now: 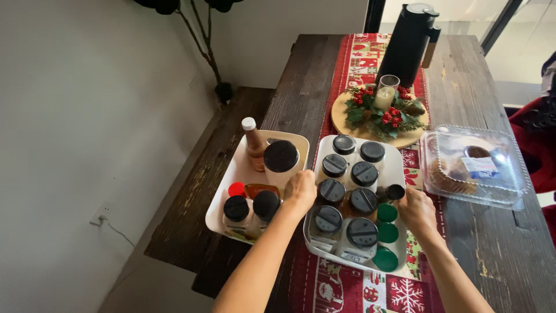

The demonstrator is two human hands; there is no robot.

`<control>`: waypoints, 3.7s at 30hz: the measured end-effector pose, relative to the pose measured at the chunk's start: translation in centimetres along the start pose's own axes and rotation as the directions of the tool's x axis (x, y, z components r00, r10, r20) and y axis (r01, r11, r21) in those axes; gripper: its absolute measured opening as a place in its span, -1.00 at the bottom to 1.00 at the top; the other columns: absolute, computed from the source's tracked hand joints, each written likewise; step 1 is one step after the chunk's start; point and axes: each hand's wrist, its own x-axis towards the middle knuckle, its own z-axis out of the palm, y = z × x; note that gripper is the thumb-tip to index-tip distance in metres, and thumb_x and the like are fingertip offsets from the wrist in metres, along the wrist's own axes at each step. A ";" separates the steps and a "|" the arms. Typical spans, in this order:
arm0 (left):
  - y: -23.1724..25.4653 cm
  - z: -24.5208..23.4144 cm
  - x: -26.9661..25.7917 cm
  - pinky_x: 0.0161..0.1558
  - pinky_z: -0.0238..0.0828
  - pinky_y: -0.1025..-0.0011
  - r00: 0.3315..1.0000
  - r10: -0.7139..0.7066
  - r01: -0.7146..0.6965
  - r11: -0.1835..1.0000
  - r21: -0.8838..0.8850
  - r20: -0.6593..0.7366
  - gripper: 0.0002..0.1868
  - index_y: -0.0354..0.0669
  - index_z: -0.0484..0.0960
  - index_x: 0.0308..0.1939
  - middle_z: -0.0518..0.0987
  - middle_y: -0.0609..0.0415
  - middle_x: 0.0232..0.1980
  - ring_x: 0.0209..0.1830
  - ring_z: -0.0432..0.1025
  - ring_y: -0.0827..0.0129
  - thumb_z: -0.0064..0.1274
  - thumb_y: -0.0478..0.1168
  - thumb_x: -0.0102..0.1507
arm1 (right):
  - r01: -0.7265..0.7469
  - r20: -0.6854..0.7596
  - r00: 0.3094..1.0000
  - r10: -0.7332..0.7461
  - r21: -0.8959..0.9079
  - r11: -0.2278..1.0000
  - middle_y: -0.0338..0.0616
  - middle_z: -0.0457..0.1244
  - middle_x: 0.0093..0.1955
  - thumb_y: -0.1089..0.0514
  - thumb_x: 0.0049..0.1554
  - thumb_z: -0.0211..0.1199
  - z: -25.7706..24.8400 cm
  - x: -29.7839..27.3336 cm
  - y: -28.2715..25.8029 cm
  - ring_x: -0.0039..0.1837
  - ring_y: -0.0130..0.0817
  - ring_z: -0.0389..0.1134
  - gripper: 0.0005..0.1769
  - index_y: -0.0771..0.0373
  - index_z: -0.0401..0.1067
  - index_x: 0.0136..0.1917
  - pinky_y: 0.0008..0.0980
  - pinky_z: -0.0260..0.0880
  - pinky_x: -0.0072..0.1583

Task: The person arranges multiple small spice jars and larger containers into two white trays on a dining table. They pick up each jar, place it into a tray, and adjust positions to fit them neatly. The person also handles a few packets and a larger jar, placing them into the trays.

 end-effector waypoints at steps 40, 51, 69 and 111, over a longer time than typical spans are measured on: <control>-0.6 -10.7 -5.4 0.04 0.47 0.13 0.953 0.243 -0.265 0.959 -0.106 -0.179 -0.71 -0.15 0.66 0.04 0.62 -0.05 0.10 0.03 0.55 0.01 0.13 -0.28 0.23 | 0.100 -0.134 0.988 -0.072 0.211 0.972 0.15 0.41 0.14 -0.02 0.21 0.34 -3.4 6.4 -4.6 0.19 0.01 0.45 -0.52 0.22 0.40 0.32 -0.08 0.38 0.20; -12.4 -16.6 -5.5 0.19 0.45 0.21 0.869 0.214 -0.329 0.923 -0.199 -0.446 -0.63 -0.20 0.61 0.16 0.62 -0.14 0.18 0.16 0.54 0.05 0.07 -0.22 0.28 | 0.153 -0.227 0.970 -0.086 0.300 0.942 0.25 0.30 0.28 0.14 0.13 0.39 -5.7 5.1 -5.2 0.31 0.00 0.35 -0.19 0.42 0.16 0.54 -0.15 0.35 0.28; -26.4 -4.9 2.4 0.20 0.41 0.16 0.991 -0.131 0.124 0.870 -0.478 0.018 -0.37 0.00 0.44 0.41 0.61 -0.26 0.18 0.18 0.51 -0.07 -0.11 -0.23 0.20 | -0.571 0.710 0.680 0.180 0.360 0.737 -0.07 0.46 0.03 -0.03 0.26 0.15 2.5 -17.0 -26.8 -0.25 -0.25 0.54 -0.31 -0.06 0.08 0.61 -0.29 0.65 -0.19; -21.2 -2.4 7.5 0.03 0.50 0.25 0.977 -0.093 -0.064 0.729 -0.681 -0.191 -0.45 -0.16 0.63 0.19 0.71 -0.17 -0.01 -0.01 0.64 0.09 -0.16 -0.40 0.13 | -0.266 0.051 0.955 0.292 0.582 0.768 -0.03 0.47 0.08 0.20 0.15 0.21 2.6 -19.4 -24.4 0.04 -0.28 0.56 -0.60 0.20 0.56 0.25 -0.41 0.54 0.02</control>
